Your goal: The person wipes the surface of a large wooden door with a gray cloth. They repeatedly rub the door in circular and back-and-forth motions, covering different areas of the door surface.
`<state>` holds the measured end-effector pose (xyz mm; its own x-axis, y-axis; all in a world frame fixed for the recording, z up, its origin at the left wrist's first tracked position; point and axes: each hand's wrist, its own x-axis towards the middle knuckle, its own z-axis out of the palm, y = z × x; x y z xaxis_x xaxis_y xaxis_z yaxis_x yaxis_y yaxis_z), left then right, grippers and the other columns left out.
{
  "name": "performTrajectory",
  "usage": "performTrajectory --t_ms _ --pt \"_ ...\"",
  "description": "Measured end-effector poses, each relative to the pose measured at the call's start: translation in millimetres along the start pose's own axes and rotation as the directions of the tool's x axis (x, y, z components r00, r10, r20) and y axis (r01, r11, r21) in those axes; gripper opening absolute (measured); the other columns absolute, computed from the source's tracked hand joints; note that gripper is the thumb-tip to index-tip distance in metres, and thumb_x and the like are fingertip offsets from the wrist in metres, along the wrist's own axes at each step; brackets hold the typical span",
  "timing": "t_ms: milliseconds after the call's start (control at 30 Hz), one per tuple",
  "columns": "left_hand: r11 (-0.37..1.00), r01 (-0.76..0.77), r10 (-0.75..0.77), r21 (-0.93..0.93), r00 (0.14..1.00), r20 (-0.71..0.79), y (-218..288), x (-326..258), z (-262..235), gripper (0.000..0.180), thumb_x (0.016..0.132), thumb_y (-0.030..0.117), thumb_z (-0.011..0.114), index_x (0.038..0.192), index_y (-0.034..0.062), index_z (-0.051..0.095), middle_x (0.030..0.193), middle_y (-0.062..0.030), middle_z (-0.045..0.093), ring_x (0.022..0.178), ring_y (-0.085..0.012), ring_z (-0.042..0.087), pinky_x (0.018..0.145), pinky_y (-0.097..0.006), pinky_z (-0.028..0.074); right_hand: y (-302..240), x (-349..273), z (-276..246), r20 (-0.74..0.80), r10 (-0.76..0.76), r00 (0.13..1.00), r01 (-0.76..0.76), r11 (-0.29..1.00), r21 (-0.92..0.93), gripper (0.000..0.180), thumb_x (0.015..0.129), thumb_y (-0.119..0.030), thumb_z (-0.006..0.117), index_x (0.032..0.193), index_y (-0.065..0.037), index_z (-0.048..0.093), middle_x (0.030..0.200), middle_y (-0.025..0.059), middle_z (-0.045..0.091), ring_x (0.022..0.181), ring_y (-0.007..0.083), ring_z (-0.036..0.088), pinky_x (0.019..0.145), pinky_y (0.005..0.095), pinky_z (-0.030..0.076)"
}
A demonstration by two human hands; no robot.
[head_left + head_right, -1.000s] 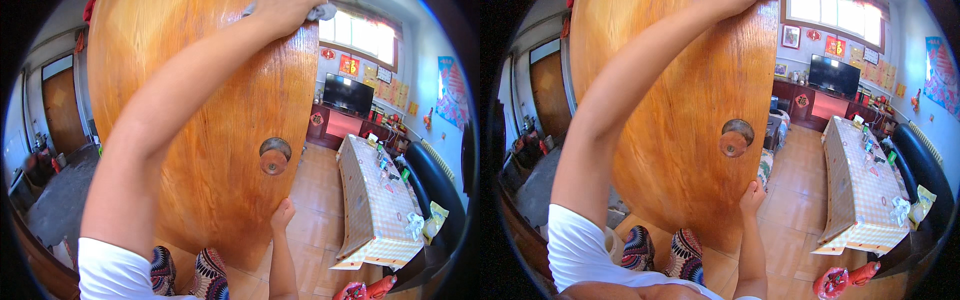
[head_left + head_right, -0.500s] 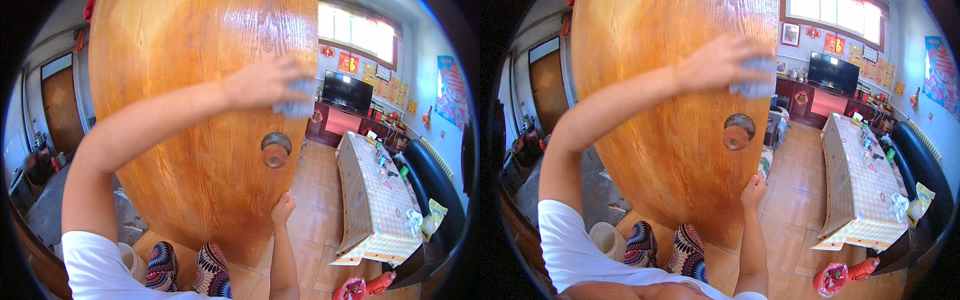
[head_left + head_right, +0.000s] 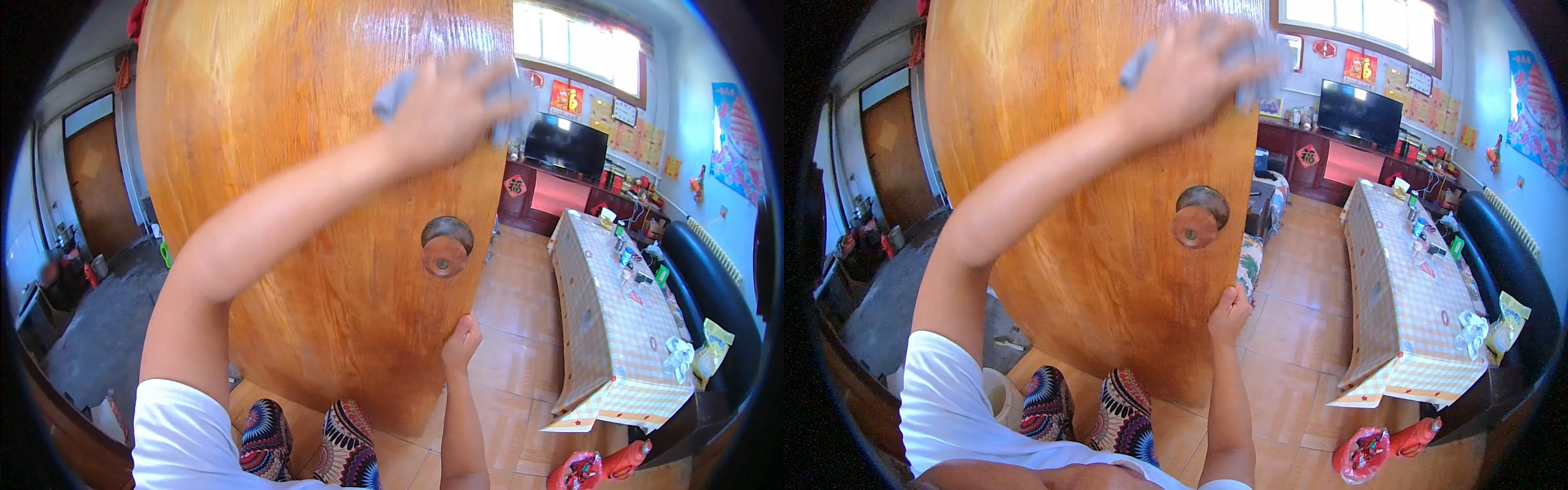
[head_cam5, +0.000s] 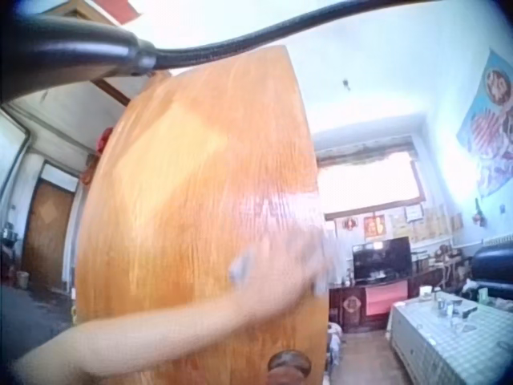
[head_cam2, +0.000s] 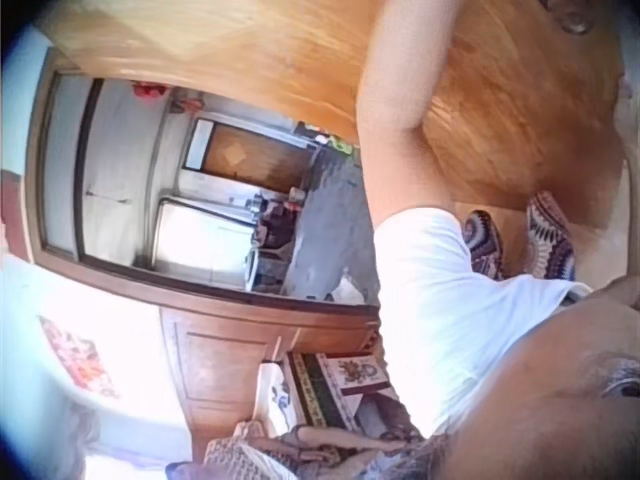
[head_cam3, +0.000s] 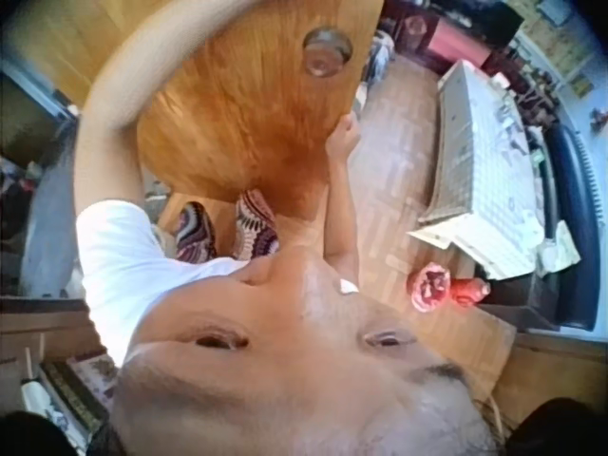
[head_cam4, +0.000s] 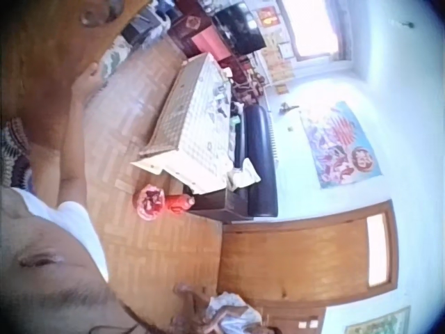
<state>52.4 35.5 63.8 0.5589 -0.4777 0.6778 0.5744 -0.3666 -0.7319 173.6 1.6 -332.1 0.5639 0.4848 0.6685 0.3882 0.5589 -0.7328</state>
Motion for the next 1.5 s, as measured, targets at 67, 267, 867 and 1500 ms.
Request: performTrajectory --t_ms 67,267,867,1500 --pt "0.979 -0.068 0.093 -0.192 0.988 0.123 38.7 -37.5 -18.4 0.055 0.078 0.018 0.074 0.129 0.0357 0.067 0.142 -0.0025 0.053 0.124 -0.033 0.052 0.085 -0.046 0.049 1.6 2.1 -2.3 0.003 0.005 1.0 -0.004 1.0 -0.007 0.062 0.109 -0.054 0.04 0.078 0.0 0.044 0.069 0.0031 0.037 0.069 0.0137 0.037 0.058 0.0366 0.03" --pt "0.885 -0.345 0.413 -0.312 0.892 0.183 -6.7 -27.5 -23.9 0.061 0.082 0.013 0.069 0.136 0.0397 0.064 0.141 -0.0028 0.056 0.124 -0.0283 0.053 0.089 -0.042 0.047 4.2 3.4 8.2 -0.032 -0.067 0.997 0.068 0.997 0.027 0.062 0.107 -0.057 0.041 0.08 -0.001 0.048 0.065 0.0124 0.039 0.061 0.0227 0.042 0.057 0.0401 0.035" --pt "0.969 -0.048 0.109 -0.241 0.963 0.247 43.6 -98.6 -57.9 0.057 0.085 0.015 0.064 0.138 0.0343 0.062 0.139 -0.0031 0.055 0.121 -0.0284 0.053 0.085 -0.043 0.046 3.9 -0.2 3.2 0.009 -0.033 0.999 0.033 0.999 -0.022 0.059 0.107 -0.053 0.042 0.079 -0.001 0.048 0.063 0.0143 0.039 0.057 0.0267 0.041 0.056 0.0425 0.034" --pt "0.986 0.163 -0.161 0.032 0.985 -0.055 -30.3 -7.1 -30.3 0.048 0.084 0.018 0.068 0.13 0.0332 0.069 0.134 -0.0055 0.057 0.119 -0.0299 0.054 0.085 -0.044 0.049 4.9 0.9 7.0 -0.015 -0.027 1.0 0.027 0.999 0.031 0.057 0.11 -0.048 0.04 0.078 -0.001 0.044 0.069 0.0028 0.036 0.07 0.0146 0.037 0.059 0.0373 0.033"
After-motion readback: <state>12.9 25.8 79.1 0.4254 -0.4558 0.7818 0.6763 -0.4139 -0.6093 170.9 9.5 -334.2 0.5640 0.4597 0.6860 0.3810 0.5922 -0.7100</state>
